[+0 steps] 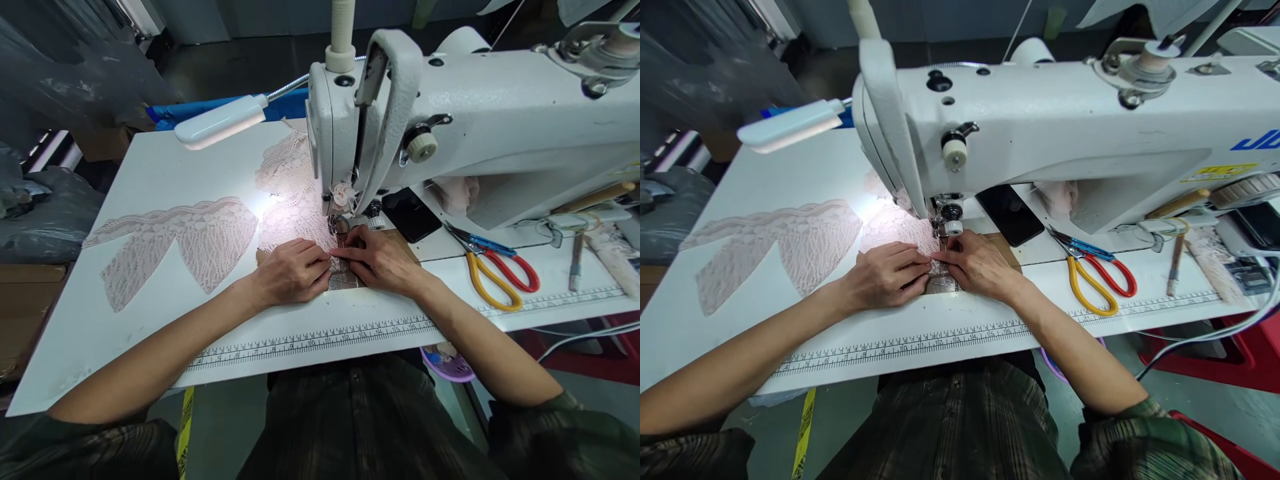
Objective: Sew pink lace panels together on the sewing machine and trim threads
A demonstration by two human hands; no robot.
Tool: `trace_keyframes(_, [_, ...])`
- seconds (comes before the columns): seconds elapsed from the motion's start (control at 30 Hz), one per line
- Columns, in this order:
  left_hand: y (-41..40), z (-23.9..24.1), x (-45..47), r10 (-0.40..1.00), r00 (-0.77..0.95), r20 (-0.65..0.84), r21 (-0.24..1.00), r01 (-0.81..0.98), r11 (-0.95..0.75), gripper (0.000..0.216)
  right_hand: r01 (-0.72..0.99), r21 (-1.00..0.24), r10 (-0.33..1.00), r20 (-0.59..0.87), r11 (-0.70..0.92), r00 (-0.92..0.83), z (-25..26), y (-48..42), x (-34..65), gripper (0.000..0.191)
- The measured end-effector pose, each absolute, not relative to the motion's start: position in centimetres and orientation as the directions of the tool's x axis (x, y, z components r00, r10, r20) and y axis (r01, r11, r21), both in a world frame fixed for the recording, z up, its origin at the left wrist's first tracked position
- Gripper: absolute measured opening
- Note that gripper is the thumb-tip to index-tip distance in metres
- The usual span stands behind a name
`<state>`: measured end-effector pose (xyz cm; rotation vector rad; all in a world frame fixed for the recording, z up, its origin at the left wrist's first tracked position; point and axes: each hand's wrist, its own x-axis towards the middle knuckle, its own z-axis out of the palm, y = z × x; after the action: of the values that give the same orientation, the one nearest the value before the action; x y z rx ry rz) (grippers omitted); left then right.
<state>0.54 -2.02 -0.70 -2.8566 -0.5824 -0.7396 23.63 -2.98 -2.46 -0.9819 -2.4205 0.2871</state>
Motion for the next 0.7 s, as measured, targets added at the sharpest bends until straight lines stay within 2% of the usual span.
trace_keyframes(0.17, [-1.0,-0.7,0.7,0.283,0.800,0.530,-0.031,0.351,-0.936,0.016,0.636,-0.378,0.740,0.313,0.672,-0.595,-2.4,-3.0,23.4,0.035])
trace_keyframes(0.57, [-0.4,-1.0,0.2,0.308,0.803,0.510,-0.066,0.394,-0.917,0.015,0.799,-0.191,0.820,0.193,0.571,-0.540,-1.4,-3.0,22.1,0.039])
trace_keyframes(0.7, [-0.4,-1.0,0.3,0.318,0.806,0.500,-0.098,0.417,-0.903,0.017,0.814,-0.182,0.833,0.177,0.551,-0.524,-1.4,-2.9,22.1,0.042])
